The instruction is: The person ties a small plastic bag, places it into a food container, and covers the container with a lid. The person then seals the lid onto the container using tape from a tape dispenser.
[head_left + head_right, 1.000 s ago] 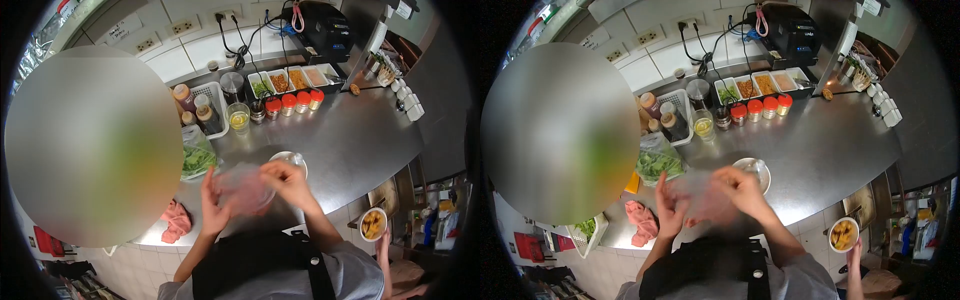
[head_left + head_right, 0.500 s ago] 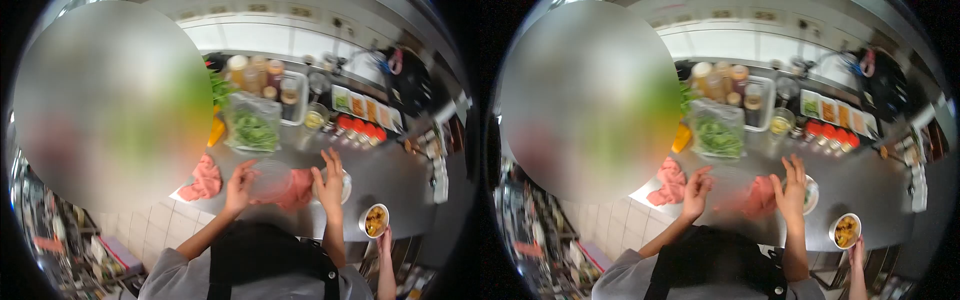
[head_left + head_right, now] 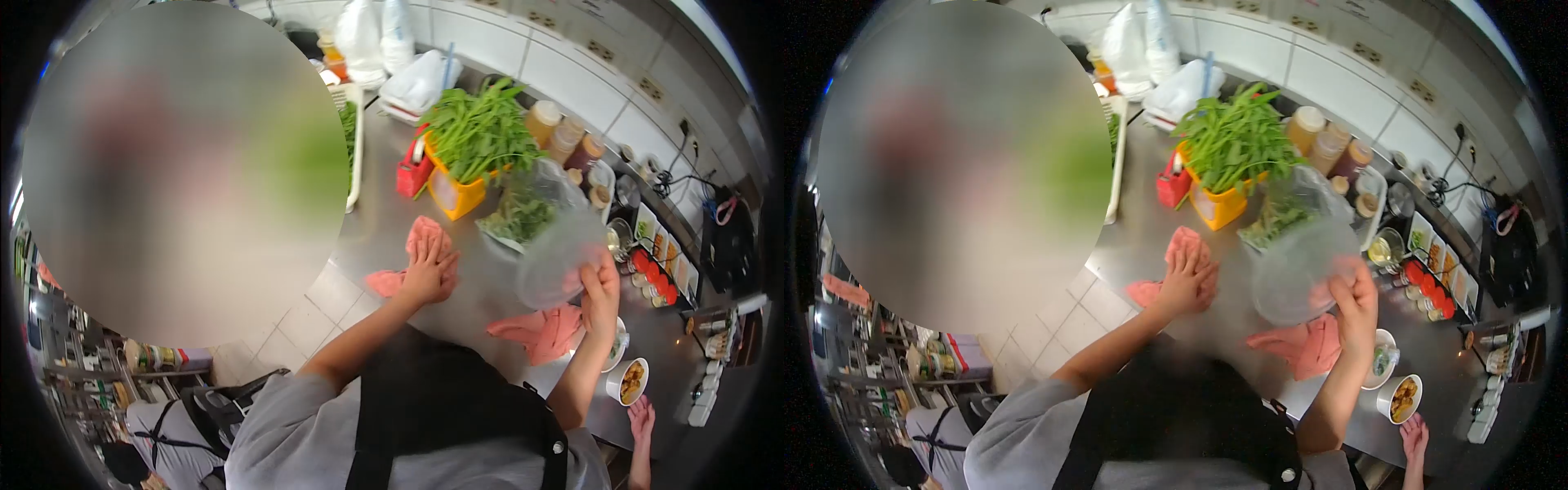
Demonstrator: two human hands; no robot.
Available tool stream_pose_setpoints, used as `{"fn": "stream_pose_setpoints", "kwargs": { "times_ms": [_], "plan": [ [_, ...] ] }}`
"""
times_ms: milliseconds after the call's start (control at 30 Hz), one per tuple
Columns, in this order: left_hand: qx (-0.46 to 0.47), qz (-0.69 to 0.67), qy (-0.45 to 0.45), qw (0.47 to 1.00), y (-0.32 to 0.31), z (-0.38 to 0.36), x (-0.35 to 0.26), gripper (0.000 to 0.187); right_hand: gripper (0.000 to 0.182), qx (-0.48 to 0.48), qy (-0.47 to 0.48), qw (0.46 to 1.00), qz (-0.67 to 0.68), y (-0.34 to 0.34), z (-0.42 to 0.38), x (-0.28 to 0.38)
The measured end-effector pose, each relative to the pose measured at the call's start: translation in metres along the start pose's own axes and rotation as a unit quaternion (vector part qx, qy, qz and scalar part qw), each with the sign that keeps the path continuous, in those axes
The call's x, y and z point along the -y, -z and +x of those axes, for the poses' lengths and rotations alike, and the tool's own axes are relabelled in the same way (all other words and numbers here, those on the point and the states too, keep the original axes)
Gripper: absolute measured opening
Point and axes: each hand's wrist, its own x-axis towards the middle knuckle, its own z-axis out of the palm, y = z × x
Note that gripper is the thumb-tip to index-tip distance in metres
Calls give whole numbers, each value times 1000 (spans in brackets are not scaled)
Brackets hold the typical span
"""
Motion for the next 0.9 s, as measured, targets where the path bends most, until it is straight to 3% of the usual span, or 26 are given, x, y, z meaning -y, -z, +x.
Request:
{"fn": "stream_pose_setpoints", "kwargs": {
  "times_ms": [33, 67, 100, 133, 167, 233, 267, 333, 400, 433, 533, 600, 667, 700, 767, 867, 900],
  "plan": [
    [60, 62, 31, 996, -17, -2, 14, 58, 27, 6, -5, 1000, -1, -14, 4, -6],
    [59, 59, 34, 996, -19, -9, 30, 58, 26, 12, -23, 998, -63, -28, 9, -9],
    [2, -166, 150, 975, -17, -17, 55, 57, 26, 14, -37, 991, -124, -38, 13, -13],
    [-51, -381, 253, 888, -16, -28, 83, 57, 26, 12, -36, 991, -128, -45, 13, -21],
    [-47, -385, 254, 886, -19, -50, 123, 57, 26, 2, -45, 996, -83, -49, 9, -32],
    [-262, -584, 339, 690, -17, -95, 218, 26, 26, -21, -66, 997, -30, -59, 1, -41],
    [-413, -641, 343, 548, -1, -105, 238, 21, 26, -27, -65, 997, -29, -62, -3, -46],
    [-399, -405, 314, 761, 33, -120, 258, 20, 25, -71, -79, 994, -32, -62, -10, -56],
    [-363, -125, 215, 898, 69, -109, 239, 23, 25, -97, -69, 992, -47, -62, -15, -57],
    [-289, -127, 202, 927, 81, -99, 221, 34, 25, -108, -63, 990, -58, -62, -18, -57],
    [-190, -274, 97, 938, 73, -53, 165, 46, 31, -99, -86, 982, -138, -60, -17, -72],
    [-115, -146, 19, 982, 71, -29, 121, 61, 31, -138, -104, 973, -156, -74, -19, -76],
    [-89, -161, -36, 982, 51, -18, 93, 68, 27, -154, -81, 973, -149, -79, -27, -80],
    [-88, -165, -80, 979, 51, -14, 80, 67, 27, -189, -75, 967, -153, -72, -32, -84],
    [-71, -192, -158, 966, 52, -13, 62, 59, 28, -322, 35, 913, -247, -51, -47, -92],
    [-53, -237, -209, 947, 35, -17, 55, 49, 32, -536, 8, 833, -140, 3, -95, -76],
    [-51, -241, -219, 944, 32, -17, 54, 49, 34, -561, 18, 812, -162, 30, -118, -73]
  ]
}}
